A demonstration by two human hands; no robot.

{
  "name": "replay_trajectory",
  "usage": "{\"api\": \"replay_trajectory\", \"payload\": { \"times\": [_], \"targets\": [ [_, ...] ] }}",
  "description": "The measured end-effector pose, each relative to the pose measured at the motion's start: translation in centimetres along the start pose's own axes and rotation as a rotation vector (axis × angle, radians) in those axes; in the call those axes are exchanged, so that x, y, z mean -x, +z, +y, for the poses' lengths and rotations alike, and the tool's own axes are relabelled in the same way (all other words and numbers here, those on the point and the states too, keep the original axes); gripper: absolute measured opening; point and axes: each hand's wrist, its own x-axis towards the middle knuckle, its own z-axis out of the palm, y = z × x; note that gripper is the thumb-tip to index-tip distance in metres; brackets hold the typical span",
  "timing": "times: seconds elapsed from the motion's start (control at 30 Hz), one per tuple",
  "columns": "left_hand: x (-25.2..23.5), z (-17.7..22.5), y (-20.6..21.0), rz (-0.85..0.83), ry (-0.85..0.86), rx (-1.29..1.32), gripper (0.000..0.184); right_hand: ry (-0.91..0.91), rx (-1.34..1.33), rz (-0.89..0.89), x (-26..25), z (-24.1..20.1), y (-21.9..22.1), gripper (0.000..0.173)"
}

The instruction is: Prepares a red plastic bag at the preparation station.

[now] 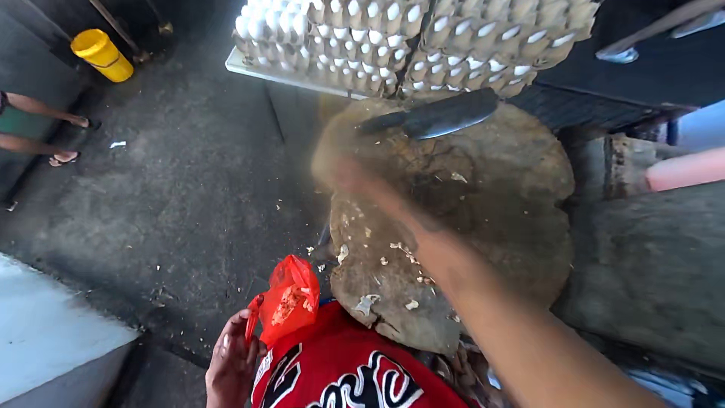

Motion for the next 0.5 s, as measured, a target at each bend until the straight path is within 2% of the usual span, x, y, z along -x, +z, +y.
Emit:
{"api": "replay_trajectory", "payload": {
  "times": [0.13, 0.2, 0.3, 0.4, 0.5],
  "targets": [
    [-0.9, 0.4, -0.5, -0.015, 0.003, 0.027, 0.048, -0.159, 0.051, -0.105, 9.3, -1.8, 0.5, 0.05],
    [-1.3, 0.5, -0.8, -0.015, 0.005, 0.032, 0.049, -0.192, 0.079, -0.03, 15.0, -2.1, 0.7, 0.053],
    [-1.9, 0.8, -0.9, 0.0, 0.014, 0.006, 0.051, -0.056, 0.159, 0.113, 19.9, -3.9, -0.6, 0.059],
    [-2.6, 0.9, -0.9, -0.013, 0.011, -0.027, 0.05, 0.07, 0.14, 0.189, 18.7, -7.0, 0.2, 0.056],
    [-3.5, 0.8, -0.6, -0.075, 0.003, -0.03, 0.05, 0.037, 0.055, 0.182, 13.9, -8.7, 4.0, 0.045]
  ]
}}
